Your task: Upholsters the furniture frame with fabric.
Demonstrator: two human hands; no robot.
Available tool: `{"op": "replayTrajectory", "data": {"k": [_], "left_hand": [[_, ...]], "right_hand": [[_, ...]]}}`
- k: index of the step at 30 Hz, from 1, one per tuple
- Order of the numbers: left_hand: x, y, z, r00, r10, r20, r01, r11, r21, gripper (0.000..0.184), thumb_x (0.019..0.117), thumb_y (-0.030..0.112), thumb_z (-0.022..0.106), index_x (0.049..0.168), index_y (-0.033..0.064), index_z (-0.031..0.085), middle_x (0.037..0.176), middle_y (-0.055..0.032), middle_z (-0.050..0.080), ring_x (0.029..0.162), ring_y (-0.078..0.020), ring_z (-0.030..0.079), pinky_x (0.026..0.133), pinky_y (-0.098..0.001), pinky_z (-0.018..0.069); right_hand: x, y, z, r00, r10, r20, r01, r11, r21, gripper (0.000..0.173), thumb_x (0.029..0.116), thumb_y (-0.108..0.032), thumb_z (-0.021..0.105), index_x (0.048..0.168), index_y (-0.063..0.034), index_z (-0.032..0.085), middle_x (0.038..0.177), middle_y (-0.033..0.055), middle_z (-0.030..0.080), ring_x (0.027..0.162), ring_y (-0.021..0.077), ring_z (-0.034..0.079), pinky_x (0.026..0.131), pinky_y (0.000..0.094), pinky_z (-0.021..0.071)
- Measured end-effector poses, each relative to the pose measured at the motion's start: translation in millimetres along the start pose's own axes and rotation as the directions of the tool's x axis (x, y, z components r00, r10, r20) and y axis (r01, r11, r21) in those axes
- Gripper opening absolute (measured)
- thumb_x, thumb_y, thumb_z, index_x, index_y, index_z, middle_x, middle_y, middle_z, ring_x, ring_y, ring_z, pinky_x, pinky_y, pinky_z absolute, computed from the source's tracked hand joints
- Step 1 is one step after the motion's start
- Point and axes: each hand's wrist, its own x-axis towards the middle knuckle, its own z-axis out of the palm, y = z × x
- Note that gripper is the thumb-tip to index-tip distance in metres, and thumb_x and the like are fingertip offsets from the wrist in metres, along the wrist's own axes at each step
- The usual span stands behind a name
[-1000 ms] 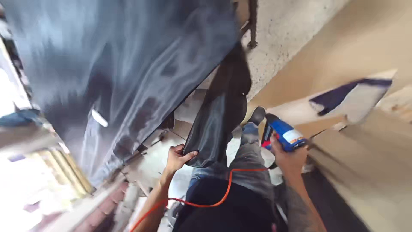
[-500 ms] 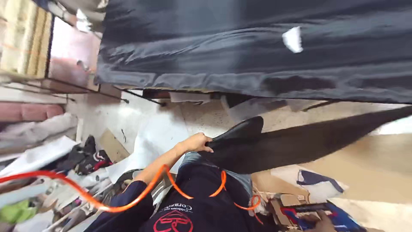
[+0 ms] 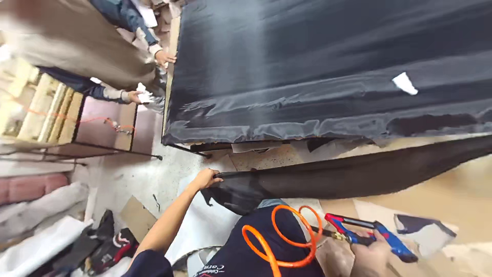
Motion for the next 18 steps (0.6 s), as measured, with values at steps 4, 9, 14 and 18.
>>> {"op": "replayTrajectory", "data": {"k": [4,9,14,18], "left_hand": [[1.1,-46.2,-8.6,0.998,-0.016,-0.065,0.015,1.0,-0.014,0.045,0.0997,0.049,0.063,0.11,0.0075,0.076,0.098,-0.0164,0.076,0.096,-0.0346,0.074,0.091,-0.0615,0.0566],[-18.8,-89.6,-16.6,0.99,0.068,-0.124,-0.068,0.998,0.001,0.035,0.1,0.04,0.066,0.114,0.0096,0.076,0.098,-0.0134,0.078,0.091,-0.0291,0.076,0.087,-0.0588,0.0595],[-32.1,-130.0,-32.4,0.99,0.086,-0.112,-0.088,0.996,-0.013,0.029,0.0993,0.037,0.067,0.114,0.0131,0.077,0.099,-0.0087,0.078,0.091,-0.0252,0.076,0.087,-0.0581,0.0592],[-17.7,-144.6,-54.7,0.961,0.22,-0.169,-0.22,0.975,0.021,0.031,0.0985,0.035,0.069,0.11,0.0073,0.077,0.095,-0.0121,0.078,0.087,-0.0274,0.076,0.085,-0.0566,0.0603]], "right_hand": [[-2.2,77.4,46.4,0.988,-0.148,-0.046,0.14,0.98,-0.144,0.024,0.1062,-0.034,0.048,0.095,-0.0148,0.056,0.064,-0.003,0.053,0.055,0.0111,0.055,0.054,0.0333,0.0531],[28.7,137.5,95.2,0.843,-0.242,-0.48,0.152,0.964,-0.218,0.044,0.0984,-0.049,0.062,0.1,-0.0048,0.06,0.068,0.0051,0.059,0.057,0.0207,0.062,0.057,0.0447,0.0588],[-7.8,166.7,125.0,0.808,-0.301,-0.507,0.219,0.952,-0.216,0.04,0.1001,-0.045,0.061,0.09,-0.0063,0.058,0.059,0.0035,0.057,0.048,0.0196,0.06,0.051,0.041,0.0576],[-44.2,196.5,126.3,0.781,-0.386,-0.491,0.305,0.922,-0.238,0.038,0.1008,-0.043,0.063,0.094,-0.0055,0.06,0.057,0.0034,0.057,0.046,0.0192,0.059,0.049,0.0404,0.0562]]}}
